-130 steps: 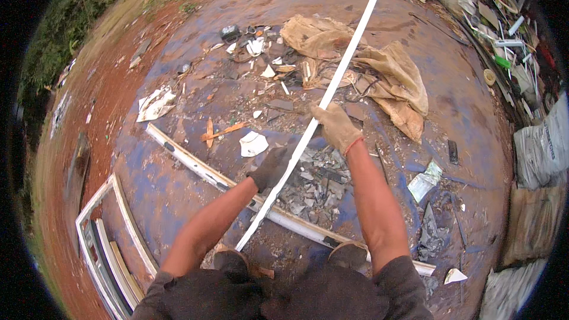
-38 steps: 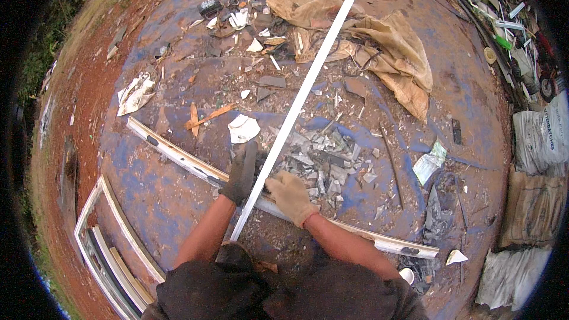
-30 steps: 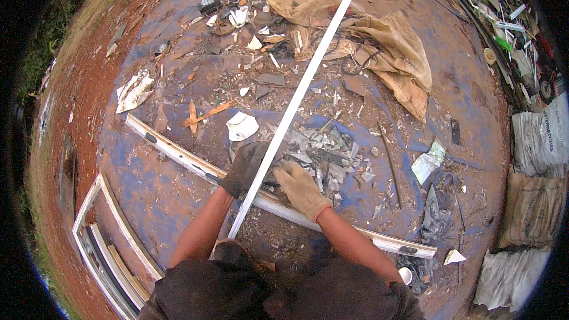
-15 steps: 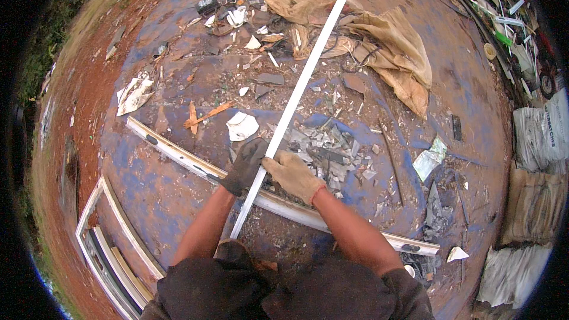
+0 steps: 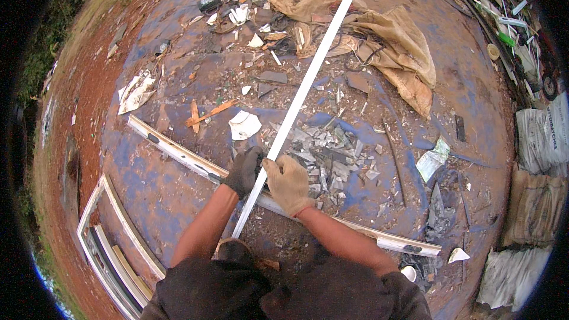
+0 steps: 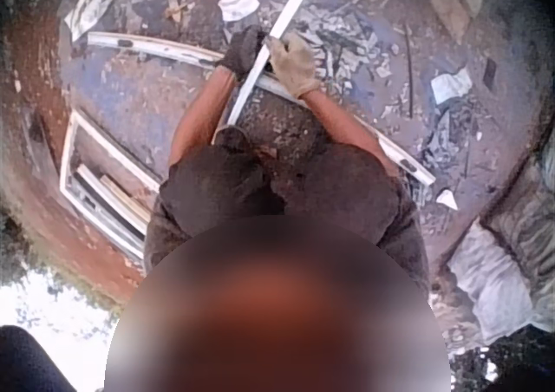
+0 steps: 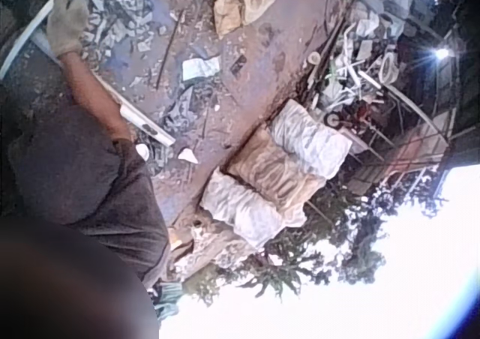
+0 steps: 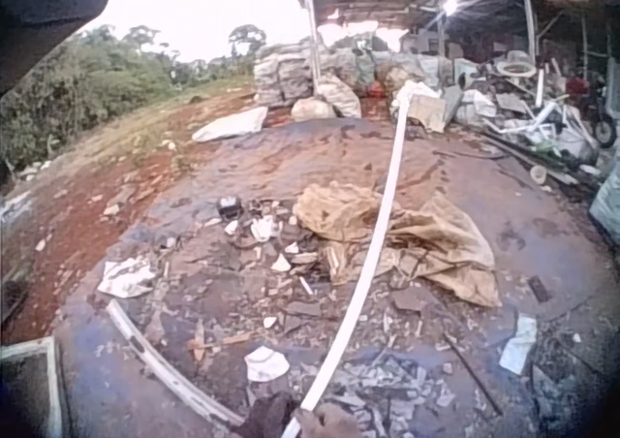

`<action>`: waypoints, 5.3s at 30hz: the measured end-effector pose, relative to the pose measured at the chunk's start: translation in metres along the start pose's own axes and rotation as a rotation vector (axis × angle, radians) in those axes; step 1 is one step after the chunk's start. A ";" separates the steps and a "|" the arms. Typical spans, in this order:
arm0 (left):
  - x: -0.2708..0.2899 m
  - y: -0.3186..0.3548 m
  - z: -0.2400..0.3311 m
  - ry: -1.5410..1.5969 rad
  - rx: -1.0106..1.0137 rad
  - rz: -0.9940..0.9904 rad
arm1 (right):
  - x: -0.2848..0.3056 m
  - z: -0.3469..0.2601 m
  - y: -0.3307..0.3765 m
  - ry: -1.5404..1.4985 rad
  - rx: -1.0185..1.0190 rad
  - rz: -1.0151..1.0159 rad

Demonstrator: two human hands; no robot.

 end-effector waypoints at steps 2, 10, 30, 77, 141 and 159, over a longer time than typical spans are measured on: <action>0.011 0.005 0.003 0.061 -0.103 0.023 | 0.001 0.001 0.003 -0.036 0.064 0.072; 0.013 0.028 0.022 0.202 -0.267 0.125 | 0.005 0.005 0.037 0.263 0.427 -0.161; 0.007 0.017 0.011 0.173 -0.087 0.078 | 0.004 0.029 0.013 0.330 0.711 -0.085; 0.011 0.088 0.040 -0.372 -0.287 0.089 | -0.001 0.013 -0.001 0.255 0.249 -0.653; -0.073 -0.049 0.032 0.377 -0.029 0.016 | 0.078 0.013 0.011 0.153 -0.232 -0.267; -0.079 -0.033 0.076 0.397 0.201 0.064 | 0.048 0.082 0.008 0.482 0.315 0.211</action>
Point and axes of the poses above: each hand's wrist, its own y-axis away from the middle knuckle, its own x-axis out of the back of the hand, z = x × y, the point moved 1 cm from there along -y, towards the middle knuckle, and after that the axes turned 10 degrees about -x, right-handed, at the moved point
